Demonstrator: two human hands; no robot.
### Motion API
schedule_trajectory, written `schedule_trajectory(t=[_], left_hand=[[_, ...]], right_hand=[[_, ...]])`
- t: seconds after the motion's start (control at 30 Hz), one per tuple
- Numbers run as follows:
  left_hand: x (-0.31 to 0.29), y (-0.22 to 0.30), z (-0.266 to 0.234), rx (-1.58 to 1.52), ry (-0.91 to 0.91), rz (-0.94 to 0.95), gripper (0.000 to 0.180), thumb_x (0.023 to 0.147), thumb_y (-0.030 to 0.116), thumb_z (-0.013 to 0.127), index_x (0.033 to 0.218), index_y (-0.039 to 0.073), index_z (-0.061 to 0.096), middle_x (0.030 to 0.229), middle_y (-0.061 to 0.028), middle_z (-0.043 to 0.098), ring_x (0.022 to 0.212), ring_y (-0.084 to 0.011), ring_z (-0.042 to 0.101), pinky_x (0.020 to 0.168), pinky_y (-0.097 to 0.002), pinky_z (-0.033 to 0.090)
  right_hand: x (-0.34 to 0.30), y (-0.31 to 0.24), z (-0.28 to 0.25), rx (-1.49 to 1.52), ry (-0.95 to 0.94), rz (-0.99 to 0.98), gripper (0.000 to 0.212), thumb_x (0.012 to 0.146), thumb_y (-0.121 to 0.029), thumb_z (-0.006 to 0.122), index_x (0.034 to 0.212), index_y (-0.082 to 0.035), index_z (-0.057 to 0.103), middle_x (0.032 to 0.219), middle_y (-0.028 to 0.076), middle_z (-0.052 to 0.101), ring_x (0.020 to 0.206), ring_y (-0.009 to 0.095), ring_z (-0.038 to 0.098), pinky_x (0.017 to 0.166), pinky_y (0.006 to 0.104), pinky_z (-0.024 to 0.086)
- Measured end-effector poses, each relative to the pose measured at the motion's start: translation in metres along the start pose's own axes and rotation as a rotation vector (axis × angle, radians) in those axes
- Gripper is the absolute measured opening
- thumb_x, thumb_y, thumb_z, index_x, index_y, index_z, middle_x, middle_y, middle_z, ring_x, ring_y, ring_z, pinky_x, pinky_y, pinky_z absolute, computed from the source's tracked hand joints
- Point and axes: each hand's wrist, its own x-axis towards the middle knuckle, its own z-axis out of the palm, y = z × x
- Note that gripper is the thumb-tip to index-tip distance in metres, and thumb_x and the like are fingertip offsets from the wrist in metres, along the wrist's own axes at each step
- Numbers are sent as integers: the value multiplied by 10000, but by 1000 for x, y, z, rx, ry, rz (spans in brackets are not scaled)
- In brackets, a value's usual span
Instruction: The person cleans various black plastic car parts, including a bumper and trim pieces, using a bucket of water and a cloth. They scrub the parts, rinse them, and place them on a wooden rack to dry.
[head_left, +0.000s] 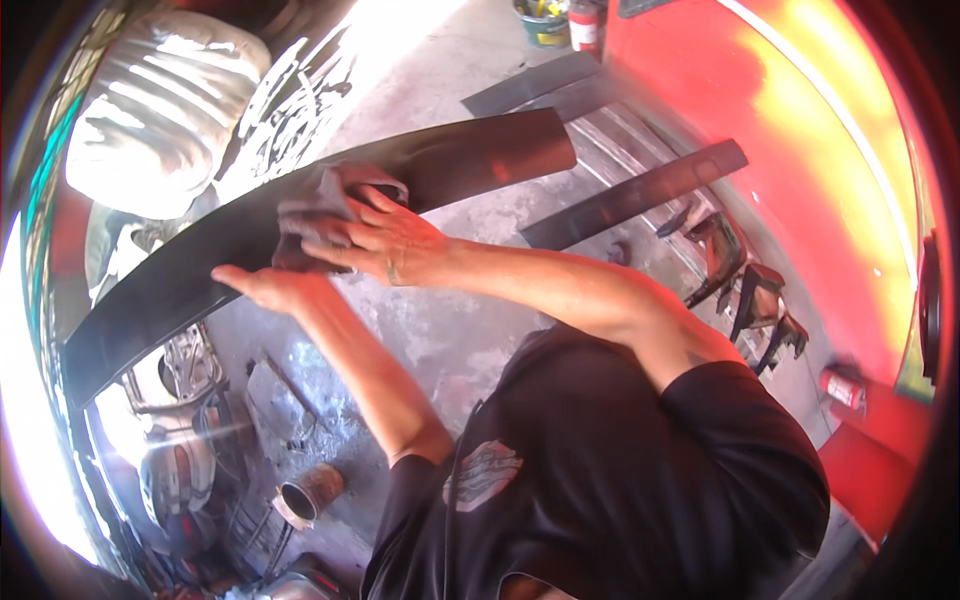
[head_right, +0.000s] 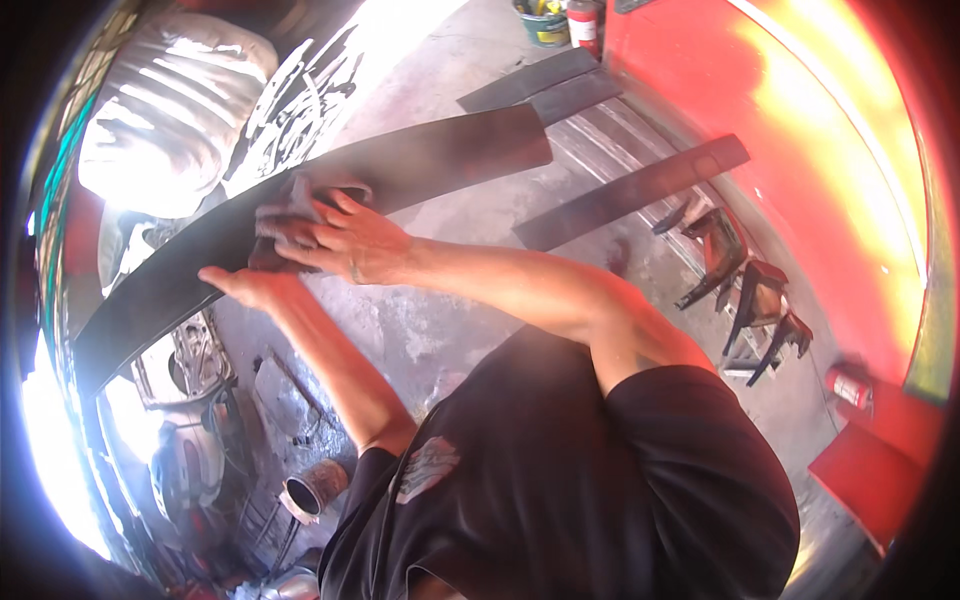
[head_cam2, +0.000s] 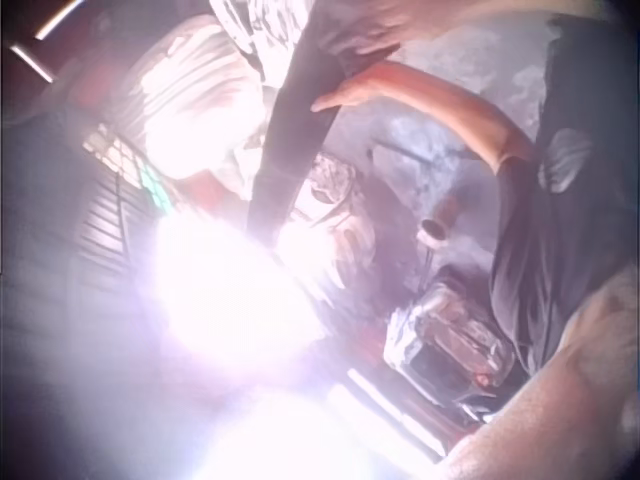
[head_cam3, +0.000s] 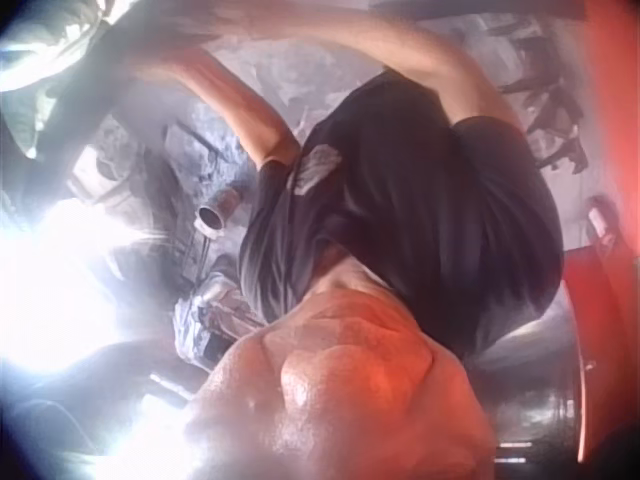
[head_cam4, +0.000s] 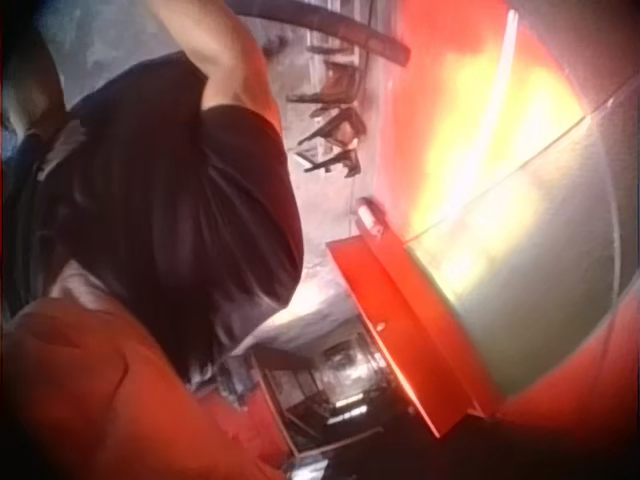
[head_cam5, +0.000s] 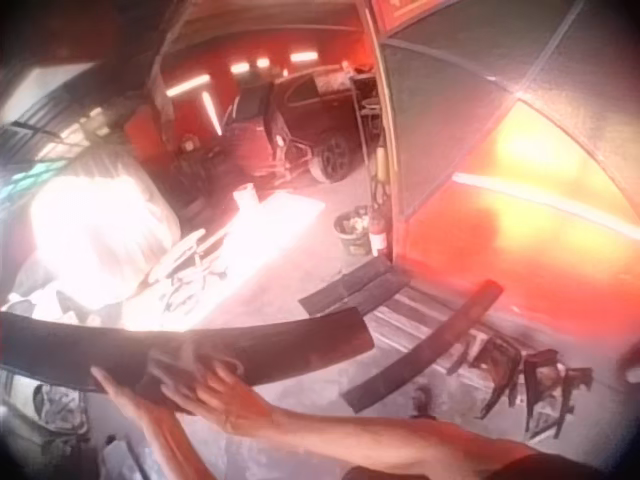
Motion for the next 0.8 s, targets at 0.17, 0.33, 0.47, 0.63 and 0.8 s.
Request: schedule_trajectory(t=[0.17, 0.33, 0.47, 0.63, 0.8], left_hand=[[38, 6, -30, 33, 137, -74, 673, 1033, 577, 442, 1376, 7, 544, 1378, -138, 600, 1204, -336, 610, 1032, -515, 502], [54, 9, -69, -14, 281, -127, 657, 1008, 543, 536, 1382, 2, 545, 1391, -159, 591, 1225, -356, 597, 1081, -544, 474], [59, 8, -103, -52, 321, -115, 620, 1004, 534, 525, 1373, 36, 550, 1360, -157, 604, 1214, -373, 606, 1049, -578, 500], [50, -9, -124, -126, 308, -93, 554, 963, 469, 572, 1331, 54, 575, 1329, -157, 618, 1212, -376, 607, 1030, -581, 517], [35, -20, -126, -144, 214, -32, 569, 882, 406, 609, 1327, 53, 573, 1321, -167, 614, 1202, -394, 609, 986, -587, 545]], right_hand=[[-56, 80, -39, -237, -18, -68, 579, 884, -188, 597, 1442, -245, 452, 1454, 77, 503, 1247, 315, 556, 1050, 592, 399], [-164, 179, -85, -82, -408, 696, 641, 876, -47, 624, 1478, -194, 458, 1431, 113, 528, 1263, 284, 555, 967, 397, 508], [-224, 239, -107, 455, 244, 1088, 471, 917, -71, 529, 1383, -53, 593, 1347, 130, 626, 1282, 199, 544, 1014, 361, 470], [-116, 129, -102, 656, 366, 1225, 537, 1056, -320, 500, 1439, 56, 494, 1493, 199, 508, 1450, 247, 397, 1185, 332, 291], [-115, 232, -92, 904, -49, 1230, 439, 1030, -359, 576, 1149, 58, 645, 1005, 34, 694, 940, 143, 587, 831, 324, 463]])
